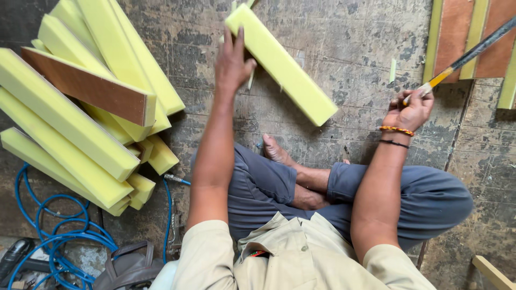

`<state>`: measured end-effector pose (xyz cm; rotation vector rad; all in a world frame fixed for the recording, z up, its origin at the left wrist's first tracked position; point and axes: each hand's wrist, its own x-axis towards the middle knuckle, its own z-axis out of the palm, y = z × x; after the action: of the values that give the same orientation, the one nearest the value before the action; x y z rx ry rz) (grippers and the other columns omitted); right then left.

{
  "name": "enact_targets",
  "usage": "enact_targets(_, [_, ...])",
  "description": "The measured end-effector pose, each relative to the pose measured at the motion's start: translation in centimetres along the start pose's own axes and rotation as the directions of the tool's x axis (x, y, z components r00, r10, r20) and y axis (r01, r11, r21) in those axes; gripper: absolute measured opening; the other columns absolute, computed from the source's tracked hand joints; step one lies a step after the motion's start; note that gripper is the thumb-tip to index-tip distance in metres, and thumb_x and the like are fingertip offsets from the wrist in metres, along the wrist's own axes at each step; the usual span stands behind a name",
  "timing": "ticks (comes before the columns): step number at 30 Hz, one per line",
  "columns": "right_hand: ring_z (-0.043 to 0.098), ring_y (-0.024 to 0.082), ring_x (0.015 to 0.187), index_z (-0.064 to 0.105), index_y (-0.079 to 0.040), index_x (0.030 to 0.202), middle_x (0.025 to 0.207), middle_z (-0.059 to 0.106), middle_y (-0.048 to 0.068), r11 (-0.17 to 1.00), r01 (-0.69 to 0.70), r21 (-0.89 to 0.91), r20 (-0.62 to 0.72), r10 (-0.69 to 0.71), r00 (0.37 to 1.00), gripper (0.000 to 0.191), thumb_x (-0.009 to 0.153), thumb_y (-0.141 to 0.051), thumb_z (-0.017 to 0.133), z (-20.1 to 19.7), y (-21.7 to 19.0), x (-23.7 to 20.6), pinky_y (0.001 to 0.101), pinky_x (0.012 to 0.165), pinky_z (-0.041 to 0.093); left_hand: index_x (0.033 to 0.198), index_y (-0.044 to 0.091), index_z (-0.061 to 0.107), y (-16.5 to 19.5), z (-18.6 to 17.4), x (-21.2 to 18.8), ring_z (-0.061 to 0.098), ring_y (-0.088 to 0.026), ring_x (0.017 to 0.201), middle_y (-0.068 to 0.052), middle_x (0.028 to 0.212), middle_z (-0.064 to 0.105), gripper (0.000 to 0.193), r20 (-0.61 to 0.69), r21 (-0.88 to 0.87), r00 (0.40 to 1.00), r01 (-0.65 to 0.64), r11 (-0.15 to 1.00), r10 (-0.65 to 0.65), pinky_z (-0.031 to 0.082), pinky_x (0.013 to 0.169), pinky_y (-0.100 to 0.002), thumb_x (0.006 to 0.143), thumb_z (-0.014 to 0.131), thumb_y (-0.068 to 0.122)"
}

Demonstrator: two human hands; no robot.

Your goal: The person sits cross-legged on the floor and cuts long yellow foam strips into narrower pieces using a long knife, pulling the blade through the foam by hand. Cut pieces and scraps are set aside and finished strips are stacked with a pile of foam-covered boards.

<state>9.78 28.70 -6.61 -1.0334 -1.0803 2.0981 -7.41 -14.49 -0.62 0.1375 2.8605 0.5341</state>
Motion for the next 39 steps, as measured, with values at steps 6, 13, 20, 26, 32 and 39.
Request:
enact_targets(6, [0.065,0.009,0.069,0.057,-0.005,0.118,0.087,0.068,0.003,0.902,-0.013,-0.432,0.067,0.047,0.997,0.017,0.103,-0.012,0.060,3.5,4.2,-3.6,0.0219,0.058,0.055,0.163,0.020,-0.001,4.4,5.7,-1.6,0.046,-0.048,0.136,-0.035,0.160,0.020,0.112,0.380,-0.117,0.880,0.352,0.929,-0.285,0.050,0.104,-0.054,0.088,0.071,0.061])
enact_targets(13, [0.062,0.007,0.079,0.058,-0.002,0.119,0.095,0.067,0.001,0.773,0.392,-0.498,0.475,-0.135,0.870,0.012,0.109,-0.008,0.063,7.6,7.3,-4.6,0.0236,0.073,0.055,0.162,0.010,-0.006,6.5,10.3,-1.8,0.052,-0.046,0.127,-0.033,0.144,0.042,0.122,-0.031,-0.510,0.995,0.068,0.857,-0.098,0.046,0.106,-0.057,0.087,0.078,0.057])
enact_targets(20, [0.060,0.007,0.071,0.059,-0.004,0.116,0.091,0.065,0.000,0.760,0.345,-0.551,0.427,-0.098,0.899,0.014,0.104,-0.008,0.063,9.3,6.8,-5.1,0.0240,0.065,0.052,0.155,0.015,0.020,7.2,9.2,-0.2,0.055,-0.034,0.122,-0.023,0.139,0.045,0.103,0.115,-0.738,0.939,0.300,0.605,-0.326,0.055,0.096,-0.047,0.077,0.082,0.040])
enact_targets(26, [0.067,0.008,0.081,0.059,-0.003,0.112,0.098,0.069,0.003,0.623,0.347,-0.701,0.351,-0.122,0.928,0.011,0.104,-0.010,0.061,7.1,8.7,-11.1,0.0263,0.069,0.059,0.141,0.005,0.025,7.6,9.9,0.2,0.062,-0.034,0.115,-0.024,0.132,0.053,0.099,0.096,-0.869,0.842,0.332,0.368,-0.531,0.055,0.096,-0.042,0.071,0.089,0.032])
enact_targets(32, [0.071,0.009,0.085,0.052,-0.006,0.117,0.093,0.066,0.004,0.948,-0.032,-0.318,0.432,0.175,0.885,0.014,0.104,-0.010,0.054,4.7,11.1,-12.5,0.0283,0.076,0.064,0.138,0.002,0.037,5.6,5.0,0.5,0.069,-0.032,0.106,-0.022,0.123,0.062,0.075,0.301,-0.911,0.737,0.411,0.047,-0.605,0.059,0.093,-0.040,0.080,0.081,0.024])
enact_targets(39, [0.057,0.023,0.092,0.066,-0.007,0.101,0.098,0.059,0.009,0.326,0.709,-0.625,0.759,0.040,0.650,0.012,0.092,-0.002,0.071,3.7,12.2,-8.8,0.0367,0.082,0.050,0.122,-0.004,0.053,1.1,-6.5,-1.2,0.076,-0.032,0.092,-0.023,0.107,0.073,0.047,0.022,-1.000,0.796,0.007,-0.027,-0.605,0.065,0.076,-0.038,0.084,0.076,0.010])
